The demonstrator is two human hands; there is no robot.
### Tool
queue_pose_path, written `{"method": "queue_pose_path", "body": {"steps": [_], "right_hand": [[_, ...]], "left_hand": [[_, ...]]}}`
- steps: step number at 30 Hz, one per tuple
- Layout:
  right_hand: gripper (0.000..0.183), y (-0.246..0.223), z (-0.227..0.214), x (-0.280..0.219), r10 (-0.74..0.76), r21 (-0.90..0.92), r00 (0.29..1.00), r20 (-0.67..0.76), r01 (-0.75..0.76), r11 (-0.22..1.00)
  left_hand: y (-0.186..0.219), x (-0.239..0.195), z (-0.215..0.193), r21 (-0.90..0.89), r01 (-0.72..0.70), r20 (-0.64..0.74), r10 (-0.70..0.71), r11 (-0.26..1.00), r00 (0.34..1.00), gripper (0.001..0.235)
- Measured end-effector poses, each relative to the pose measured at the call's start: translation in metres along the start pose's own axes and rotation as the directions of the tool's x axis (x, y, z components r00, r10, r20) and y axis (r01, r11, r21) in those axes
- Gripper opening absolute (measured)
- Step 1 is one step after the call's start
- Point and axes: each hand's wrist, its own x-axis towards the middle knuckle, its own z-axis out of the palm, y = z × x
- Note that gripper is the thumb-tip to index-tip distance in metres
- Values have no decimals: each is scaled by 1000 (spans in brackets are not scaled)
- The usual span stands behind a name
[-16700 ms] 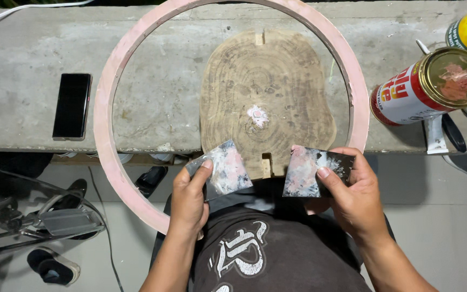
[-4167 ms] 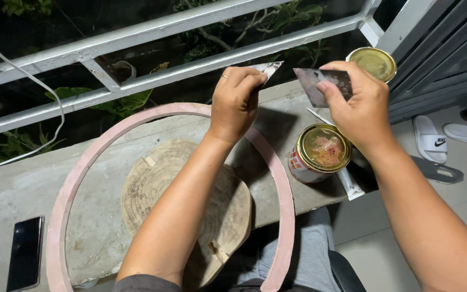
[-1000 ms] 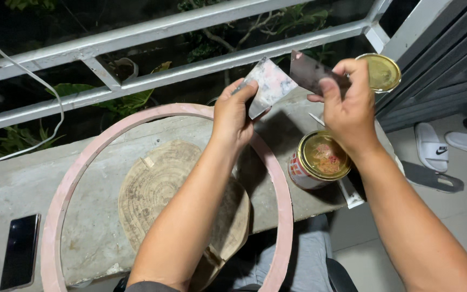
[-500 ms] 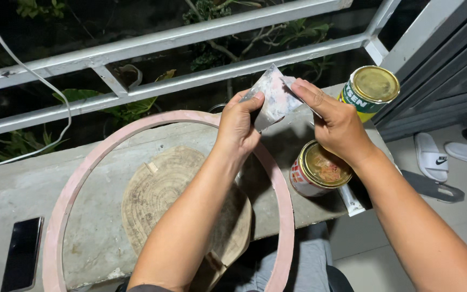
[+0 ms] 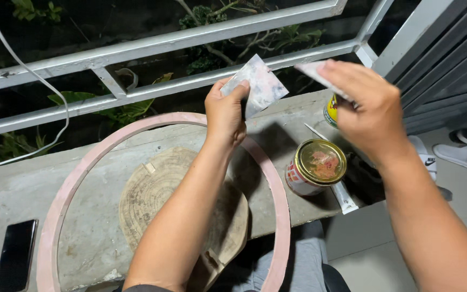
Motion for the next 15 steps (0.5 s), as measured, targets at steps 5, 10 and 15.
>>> {"method": "queue_pose_path", "body": {"steps": [5,10,15], "right_hand": [[75,14,50,-23,-110,-284,993,53,120,951],[64,43,56,-21,-54,-426,993,-107,3,905],[56,15,78,-33,-39,-327,999,-14,33,945]], "left_hand": [[-34,4,1,79,-185,90,178,980,980,22],[-35,-8,-4,193,-263,104,247,945,963,21],[-28,-12,0,295,-386,122,366,874,922,17]]}}
